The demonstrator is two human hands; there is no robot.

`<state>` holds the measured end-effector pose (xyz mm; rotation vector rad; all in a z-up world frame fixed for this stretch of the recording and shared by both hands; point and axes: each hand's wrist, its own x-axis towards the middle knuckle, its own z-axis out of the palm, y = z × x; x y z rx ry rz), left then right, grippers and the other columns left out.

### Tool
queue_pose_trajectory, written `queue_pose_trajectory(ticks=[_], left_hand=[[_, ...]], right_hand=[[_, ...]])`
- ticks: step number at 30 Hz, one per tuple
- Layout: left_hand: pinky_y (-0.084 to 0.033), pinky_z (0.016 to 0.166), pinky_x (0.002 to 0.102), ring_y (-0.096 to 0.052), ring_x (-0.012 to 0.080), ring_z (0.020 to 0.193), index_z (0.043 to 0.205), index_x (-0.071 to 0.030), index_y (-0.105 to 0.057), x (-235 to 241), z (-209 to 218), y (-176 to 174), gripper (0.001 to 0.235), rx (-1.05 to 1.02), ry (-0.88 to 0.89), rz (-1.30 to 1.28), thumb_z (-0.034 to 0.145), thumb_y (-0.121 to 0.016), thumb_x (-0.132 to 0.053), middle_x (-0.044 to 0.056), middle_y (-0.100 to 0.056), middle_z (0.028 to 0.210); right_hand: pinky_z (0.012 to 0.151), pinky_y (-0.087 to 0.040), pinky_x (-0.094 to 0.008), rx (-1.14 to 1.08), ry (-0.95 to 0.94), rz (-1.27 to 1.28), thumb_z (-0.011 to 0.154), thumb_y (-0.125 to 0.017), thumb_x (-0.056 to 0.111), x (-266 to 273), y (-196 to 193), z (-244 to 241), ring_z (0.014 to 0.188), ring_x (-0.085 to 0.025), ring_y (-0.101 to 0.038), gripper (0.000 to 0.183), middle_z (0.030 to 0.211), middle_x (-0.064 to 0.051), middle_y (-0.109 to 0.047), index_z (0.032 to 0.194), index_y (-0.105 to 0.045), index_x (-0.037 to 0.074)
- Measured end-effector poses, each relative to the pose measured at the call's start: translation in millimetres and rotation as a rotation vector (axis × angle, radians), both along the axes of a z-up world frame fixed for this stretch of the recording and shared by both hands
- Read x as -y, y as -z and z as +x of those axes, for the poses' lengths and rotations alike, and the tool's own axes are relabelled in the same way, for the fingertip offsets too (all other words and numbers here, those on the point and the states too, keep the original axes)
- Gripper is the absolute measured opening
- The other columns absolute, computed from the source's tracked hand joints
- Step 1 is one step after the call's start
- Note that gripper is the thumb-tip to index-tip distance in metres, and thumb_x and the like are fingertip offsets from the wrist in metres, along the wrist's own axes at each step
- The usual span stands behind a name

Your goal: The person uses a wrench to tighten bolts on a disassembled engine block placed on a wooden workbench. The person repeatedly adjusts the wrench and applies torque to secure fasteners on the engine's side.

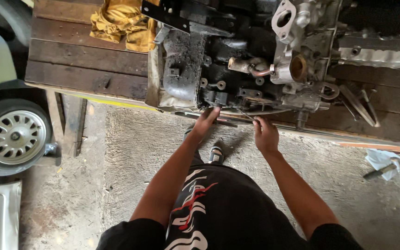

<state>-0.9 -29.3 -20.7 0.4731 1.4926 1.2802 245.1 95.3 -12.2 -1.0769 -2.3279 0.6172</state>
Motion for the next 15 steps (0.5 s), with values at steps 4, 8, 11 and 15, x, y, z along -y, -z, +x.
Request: queue_pose_trajectory(ticks=[4,8,11,15], left_hand=[[-0.044,0.118,0.048,-0.055,0.04,0.14,0.146,0.002,-0.052,31,-10,15,0.086,-0.211,-0.036,-0.02,0.094,-0.055,-0.067,0.027,-0.059,0.146],[-0.025,0.127,0.054,-0.031,0.037,0.153,0.15,-0.008,-0.048,57,-7,6,0.072,-0.905,0.082,-0.434,0.096,-0.053,-0.056,0.02,-0.041,0.161],[-0.009,0.125,0.061,-0.01,0.0378,0.158,0.161,-0.004,-0.028,54,-5,2,0.088,-1.255,0.149,-0.493,0.091,-0.059,-0.047,0.021,-0.016,0.169],[-0.001,0.12,0.067,0.005,0.0375,0.157,0.163,0.0,-0.013,30,-16,0,0.099,-1.38,0.481,-0.698,0.094,-0.05,-0.061,0.023,0.006,0.17]], right_hand=[[0.077,-0.053,-0.046,0.03,0.021,-0.03,0.102,-0.064,0.023,3,-5,-3,0.089,-0.036,-0.069,0.022,0.107,-0.014,-0.073,0.118,-0.071,0.008],[0.076,-0.054,-0.046,0.001,0.03,-0.039,0.101,-0.065,0.021,6,-14,-4,0.091,-0.037,-0.069,0.021,0.109,-0.014,-0.073,0.117,-0.071,0.009],[0.075,-0.054,-0.046,0.004,0.04,-0.047,0.101,-0.066,0.02,8,-20,-6,0.089,-0.037,-0.069,0.02,0.107,-0.014,-0.073,0.116,-0.071,0.009],[0.069,-0.054,-0.044,0.089,0.086,-0.132,0.102,-0.065,0.023,8,-25,-7,0.08,-0.033,-0.07,0.02,0.104,-0.013,-0.072,0.115,-0.071,0.009]])
